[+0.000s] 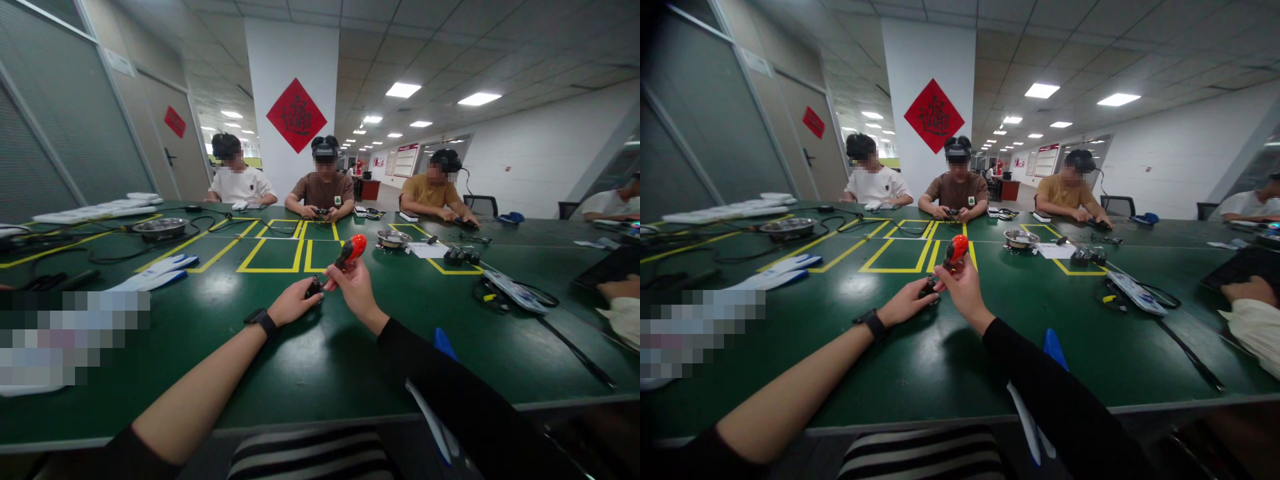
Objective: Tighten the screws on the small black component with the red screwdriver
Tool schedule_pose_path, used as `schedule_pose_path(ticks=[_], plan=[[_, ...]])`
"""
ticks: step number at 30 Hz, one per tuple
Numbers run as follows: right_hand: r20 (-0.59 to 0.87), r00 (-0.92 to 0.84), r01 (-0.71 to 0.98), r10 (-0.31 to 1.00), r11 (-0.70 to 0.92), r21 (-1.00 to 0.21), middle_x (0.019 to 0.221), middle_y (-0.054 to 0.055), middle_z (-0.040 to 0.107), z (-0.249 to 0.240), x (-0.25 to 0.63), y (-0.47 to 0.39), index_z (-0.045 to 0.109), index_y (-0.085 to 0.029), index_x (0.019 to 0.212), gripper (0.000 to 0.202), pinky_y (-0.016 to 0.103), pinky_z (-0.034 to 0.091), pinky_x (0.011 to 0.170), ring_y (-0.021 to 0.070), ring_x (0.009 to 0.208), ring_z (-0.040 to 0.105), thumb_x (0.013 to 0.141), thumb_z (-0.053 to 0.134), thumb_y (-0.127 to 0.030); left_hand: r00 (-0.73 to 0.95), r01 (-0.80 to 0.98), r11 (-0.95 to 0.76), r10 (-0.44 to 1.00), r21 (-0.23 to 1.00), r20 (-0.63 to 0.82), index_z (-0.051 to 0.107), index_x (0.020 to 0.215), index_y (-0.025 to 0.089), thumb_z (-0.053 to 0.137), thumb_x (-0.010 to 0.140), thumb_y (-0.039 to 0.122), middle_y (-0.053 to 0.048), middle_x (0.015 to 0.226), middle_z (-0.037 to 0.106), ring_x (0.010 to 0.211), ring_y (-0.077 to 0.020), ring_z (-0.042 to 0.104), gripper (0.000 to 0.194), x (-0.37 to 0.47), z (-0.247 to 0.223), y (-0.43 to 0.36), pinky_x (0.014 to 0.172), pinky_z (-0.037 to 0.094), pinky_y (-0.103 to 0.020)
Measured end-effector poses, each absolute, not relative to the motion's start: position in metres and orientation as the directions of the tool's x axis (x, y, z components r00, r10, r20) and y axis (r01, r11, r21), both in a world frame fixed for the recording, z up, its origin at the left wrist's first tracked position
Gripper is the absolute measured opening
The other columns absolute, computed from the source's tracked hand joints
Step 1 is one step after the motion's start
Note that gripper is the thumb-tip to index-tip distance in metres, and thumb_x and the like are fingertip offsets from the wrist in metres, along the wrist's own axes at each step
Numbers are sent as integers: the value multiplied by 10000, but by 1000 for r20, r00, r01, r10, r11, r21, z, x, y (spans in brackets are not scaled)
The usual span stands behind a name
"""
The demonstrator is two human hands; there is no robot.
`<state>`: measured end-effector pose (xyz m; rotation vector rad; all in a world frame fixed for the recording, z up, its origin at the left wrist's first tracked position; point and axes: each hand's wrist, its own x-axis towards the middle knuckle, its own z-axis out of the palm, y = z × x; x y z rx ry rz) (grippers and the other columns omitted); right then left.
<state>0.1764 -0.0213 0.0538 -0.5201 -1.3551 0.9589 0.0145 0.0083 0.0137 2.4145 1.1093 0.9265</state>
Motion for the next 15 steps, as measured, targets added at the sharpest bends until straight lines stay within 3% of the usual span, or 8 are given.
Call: schedule_pose_path(ticks=[9, 12, 15], plan=[[608, 113, -169, 786, 618, -768, 712, -19, 629, 59, 182, -25, 477, -200, 883, 218, 184, 413, 414, 68, 432, 526, 791, 581, -367, 483, 582, -653, 757, 485, 441, 557, 1052, 168, 514, 816, 349, -81, 998, 603, 913, -220, 547, 300, 14, 10, 11, 845, 426, -353], [618, 230, -141, 752, 654, -743, 711, 6, 628, 60, 187, -22, 520, -176, 844, 232, 184, 376, 406, 75, 464, 531, 826, 512, -406, 446, 609, -668, 734, 427, 513, 523, 1128, 167, 600, 751, 402, -94, 1065, 574, 990, -247, 516, 451, 13, 9, 13, 889, 403, -385], [575, 352, -155, 739, 652, -742, 656, -11, 576, 59, 191, -16, 549, -163, 820, 274, 181, 322, 381, 66, 447, 486, 819, 507, -434, 410, 586, -655, 748, 477, 523, 465, 1209, 182, 673, 681, 411, -81, 1062, 571, 970, -237, 528, 612, 12, 8, 15, 875, 417, -378]])
